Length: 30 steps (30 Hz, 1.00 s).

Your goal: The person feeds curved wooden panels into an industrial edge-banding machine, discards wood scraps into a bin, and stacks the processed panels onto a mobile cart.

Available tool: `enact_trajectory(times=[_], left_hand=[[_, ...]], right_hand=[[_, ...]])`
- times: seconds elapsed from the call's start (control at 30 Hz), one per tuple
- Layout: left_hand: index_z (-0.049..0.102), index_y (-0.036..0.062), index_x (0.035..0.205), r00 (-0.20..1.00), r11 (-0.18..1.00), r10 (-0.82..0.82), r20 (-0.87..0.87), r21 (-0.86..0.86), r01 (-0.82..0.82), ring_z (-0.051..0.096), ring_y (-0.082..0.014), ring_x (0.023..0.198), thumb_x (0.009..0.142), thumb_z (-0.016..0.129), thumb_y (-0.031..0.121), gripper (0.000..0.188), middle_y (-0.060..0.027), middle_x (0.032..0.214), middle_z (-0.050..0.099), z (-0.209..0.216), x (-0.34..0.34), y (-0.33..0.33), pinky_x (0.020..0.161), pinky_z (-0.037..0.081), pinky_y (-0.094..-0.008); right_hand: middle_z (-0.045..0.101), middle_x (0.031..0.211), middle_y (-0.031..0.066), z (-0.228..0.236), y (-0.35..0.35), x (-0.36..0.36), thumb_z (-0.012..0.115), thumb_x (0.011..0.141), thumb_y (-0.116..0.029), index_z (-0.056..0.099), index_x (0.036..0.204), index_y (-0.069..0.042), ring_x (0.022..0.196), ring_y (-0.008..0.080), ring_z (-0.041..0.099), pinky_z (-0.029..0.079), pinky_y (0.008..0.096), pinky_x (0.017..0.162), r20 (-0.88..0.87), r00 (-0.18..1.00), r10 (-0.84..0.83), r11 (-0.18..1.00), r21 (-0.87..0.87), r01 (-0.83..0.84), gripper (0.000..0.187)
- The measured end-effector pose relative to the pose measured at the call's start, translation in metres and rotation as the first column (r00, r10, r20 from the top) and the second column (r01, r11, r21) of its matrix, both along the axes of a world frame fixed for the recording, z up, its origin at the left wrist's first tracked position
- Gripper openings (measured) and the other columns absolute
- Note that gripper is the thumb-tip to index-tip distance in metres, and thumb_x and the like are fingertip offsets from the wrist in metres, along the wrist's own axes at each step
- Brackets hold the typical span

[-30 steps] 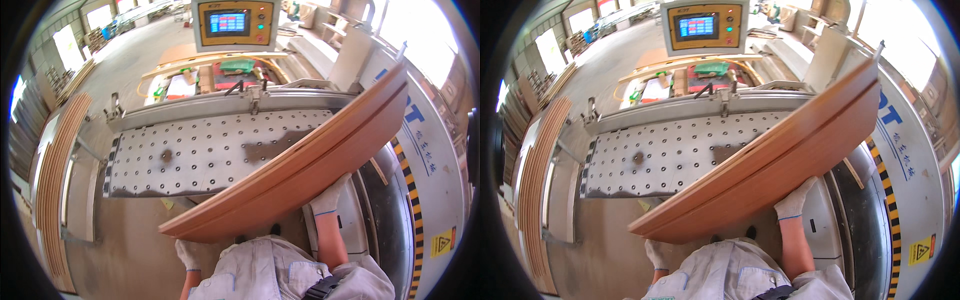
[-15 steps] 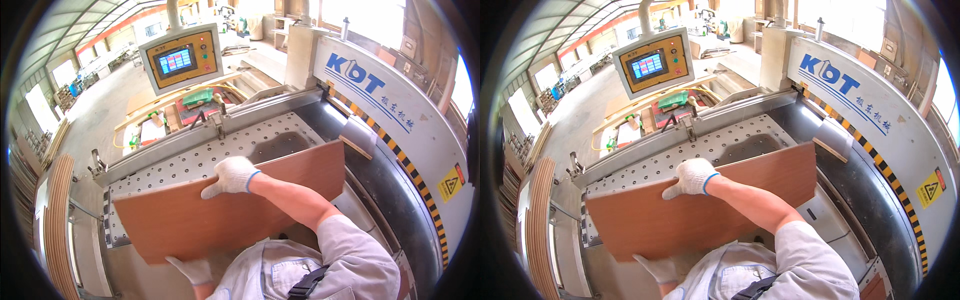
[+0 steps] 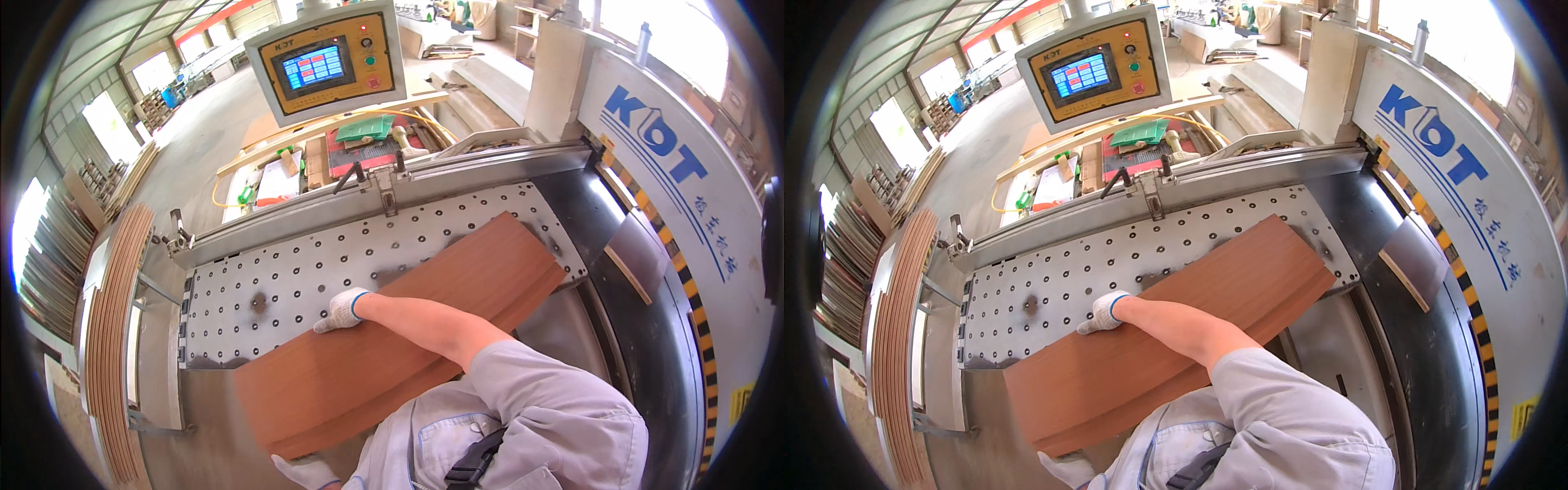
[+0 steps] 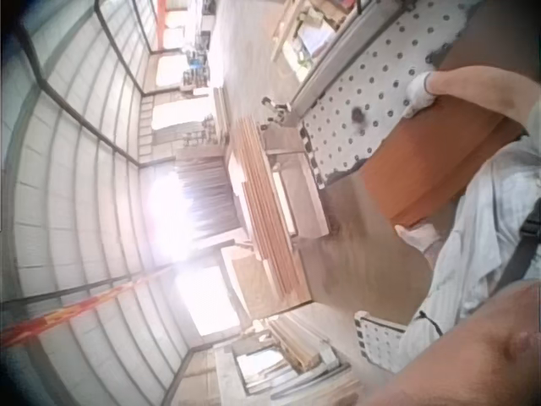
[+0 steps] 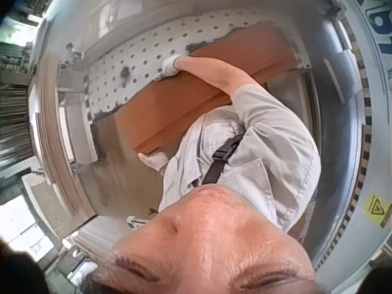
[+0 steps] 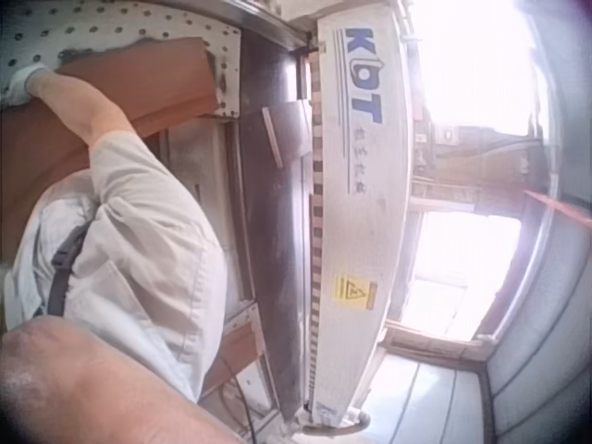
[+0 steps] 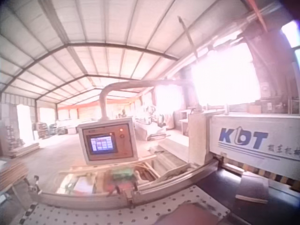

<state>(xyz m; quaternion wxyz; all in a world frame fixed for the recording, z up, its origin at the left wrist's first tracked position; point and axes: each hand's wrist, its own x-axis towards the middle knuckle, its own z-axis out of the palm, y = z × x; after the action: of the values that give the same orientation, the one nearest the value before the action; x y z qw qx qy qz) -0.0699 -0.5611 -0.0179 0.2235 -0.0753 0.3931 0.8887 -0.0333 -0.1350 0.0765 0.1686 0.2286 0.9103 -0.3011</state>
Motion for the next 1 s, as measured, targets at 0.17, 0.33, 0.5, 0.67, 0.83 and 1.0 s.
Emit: enact_trajectory(times=[0.17,0.33,0.5,0.67,0.83,1.0], left_hand=[[0.048,0.0067,0.156,0.987,0.986,0.109,-0.118,-0.111,-0.122,0.052,-0.0296,0.138,0.108,0.055,0.047,0.063,-0.0132,0.155,0.053,0.012,0.016,0.058,0.114,0.044,-0.0485],[0.051,0.0080,0.152,0.996,0.995,-0.001,-0.091,-0.103,-0.009,0.057,-0.0277,0.133,0.105,0.063,0.041,0.059,-0.0115,0.150,0.058,0.045,0.073,0.170,0.111,0.047,-0.0489],[0.057,0.0089,0.146,0.987,0.978,-0.163,-0.003,-0.132,0.161,0.062,-0.0274,0.126,0.104,0.065,0.035,0.050,-0.0094,0.142,0.064,0.069,0.128,0.258,0.107,0.051,-0.0482],[0.068,0.0085,0.116,0.958,0.958,-0.285,0.027,0.035,0.284,0.069,-0.0246,0.108,0.103,0.066,0.025,0.021,-0.0067,0.111,0.072,0.043,0.088,0.245,0.092,0.058,-0.0431],[0.064,0.0016,0.127,0.857,0.786,-0.309,-0.411,-0.618,-0.013,0.072,-0.0274,0.102,0.096,0.075,0.018,0.037,-0.0117,0.111,0.073,0.068,0.053,0.268,0.092,0.059,-0.0420],[0.046,-0.0022,0.153,0.052,0.300,-0.949,-0.311,-0.941,-0.159,0.047,-0.0483,0.141,0.072,0.094,0.040,0.103,-0.0297,0.150,0.049,0.064,0.100,0.352,0.116,0.042,-0.0558]], right_hand=[[0.075,0.126,0.0203,0.028,0.068,0.047,0.052,0.093,-0.081,0.079,0.120,-0.003,0.118,0.0367,0.070,0.053,0.0442,0.101,-0.063,0.998,-0.029,0.998,0.061,0.033,0.087],[0.072,0.134,0.0212,0.048,0.173,0.129,0.050,0.091,-0.083,0.076,0.127,-0.002,0.126,0.0356,0.068,0.052,0.0418,0.105,0.008,0.995,-0.100,0.992,0.080,0.099,0.093],[0.073,0.131,0.0223,0.049,0.258,0.207,0.040,0.096,-0.083,0.079,0.119,-0.001,0.126,0.0380,0.067,0.051,0.0445,0.107,0.035,0.987,-0.158,0.972,0.184,0.149,0.093],[0.078,0.106,0.0204,0.033,0.309,0.303,0.052,0.095,-0.074,0.082,0.096,-0.003,0.107,0.0378,0.072,0.054,0.0476,0.095,-0.139,0.948,-0.286,0.861,0.396,0.318,0.077],[0.075,0.112,0.0198,-0.009,0.270,0.385,0.074,0.091,-0.048,0.078,0.103,-0.001,0.108,0.0374,0.069,0.052,0.0456,0.100,-0.601,0.625,-0.497,0.569,0.318,0.758,0.049],[0.059,0.149,0.0252,-0.052,0.189,0.480,0.072,0.093,-0.052,0.068,0.133,0.001,0.141,0.0411,0.051,0.039,0.0571,0.116,-0.545,0.421,-0.725,0.133,0.489,0.862,0.066]])
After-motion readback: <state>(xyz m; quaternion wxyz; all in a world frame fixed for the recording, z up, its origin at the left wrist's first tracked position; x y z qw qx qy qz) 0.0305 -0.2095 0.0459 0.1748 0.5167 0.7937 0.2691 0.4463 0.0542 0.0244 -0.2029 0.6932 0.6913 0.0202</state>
